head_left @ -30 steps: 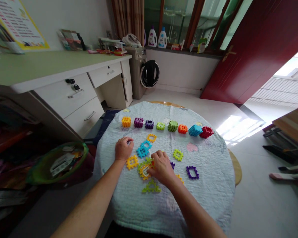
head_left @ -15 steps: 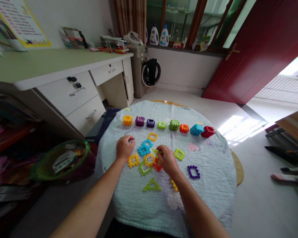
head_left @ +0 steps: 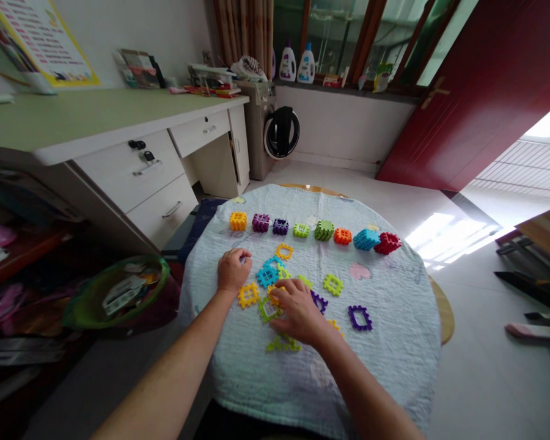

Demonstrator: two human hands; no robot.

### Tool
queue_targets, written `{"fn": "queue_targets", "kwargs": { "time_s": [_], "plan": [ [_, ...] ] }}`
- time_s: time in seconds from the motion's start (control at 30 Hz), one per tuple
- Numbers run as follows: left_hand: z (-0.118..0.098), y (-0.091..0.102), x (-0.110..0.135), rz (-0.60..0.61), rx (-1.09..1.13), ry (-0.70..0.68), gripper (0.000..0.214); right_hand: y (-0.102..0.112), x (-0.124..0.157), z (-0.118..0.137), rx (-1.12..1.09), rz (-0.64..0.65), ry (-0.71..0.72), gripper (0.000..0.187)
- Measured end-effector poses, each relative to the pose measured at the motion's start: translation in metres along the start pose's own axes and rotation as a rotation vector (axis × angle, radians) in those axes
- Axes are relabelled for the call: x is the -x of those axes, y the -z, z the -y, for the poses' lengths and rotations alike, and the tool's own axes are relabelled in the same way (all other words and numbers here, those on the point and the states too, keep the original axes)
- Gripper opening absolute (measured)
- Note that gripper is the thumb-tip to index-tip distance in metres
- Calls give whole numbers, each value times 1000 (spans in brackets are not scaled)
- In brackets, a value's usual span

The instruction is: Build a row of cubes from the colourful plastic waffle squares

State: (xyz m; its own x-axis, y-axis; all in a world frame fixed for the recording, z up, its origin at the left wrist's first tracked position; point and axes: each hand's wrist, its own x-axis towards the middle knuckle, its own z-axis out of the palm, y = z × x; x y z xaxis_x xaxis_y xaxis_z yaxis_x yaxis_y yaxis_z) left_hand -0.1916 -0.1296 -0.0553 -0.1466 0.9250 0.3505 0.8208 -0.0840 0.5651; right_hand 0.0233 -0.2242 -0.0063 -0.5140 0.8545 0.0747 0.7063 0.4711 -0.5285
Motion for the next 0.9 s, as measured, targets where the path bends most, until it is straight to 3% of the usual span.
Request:
{"fn": "queue_targets", "kwargs": {
  "time_s": [0.1,0.37,0.53,0.63,0.77,0.9],
  "plan": [
    [-1,0,0,0,0,0,16,-3,0,8,106,102,15,63],
    [-1,1,0,1,8,-14,16,-12,-10,18,210,79,154,11],
    [-1,2,0,5,10,-14,16,-18,-14,24,87,-7,192,10],
    [-1,2,0,2,8,-14,15,-11,-21,16,-167,-141,92,16],
    [-1,1,0,3,6,-2,16,9,-36,-17,-680,-344,-265,21],
    [-1,1,-1,0,14,-10,15,25,-42,-52,-987,-384,-490,30]
  ]
}}
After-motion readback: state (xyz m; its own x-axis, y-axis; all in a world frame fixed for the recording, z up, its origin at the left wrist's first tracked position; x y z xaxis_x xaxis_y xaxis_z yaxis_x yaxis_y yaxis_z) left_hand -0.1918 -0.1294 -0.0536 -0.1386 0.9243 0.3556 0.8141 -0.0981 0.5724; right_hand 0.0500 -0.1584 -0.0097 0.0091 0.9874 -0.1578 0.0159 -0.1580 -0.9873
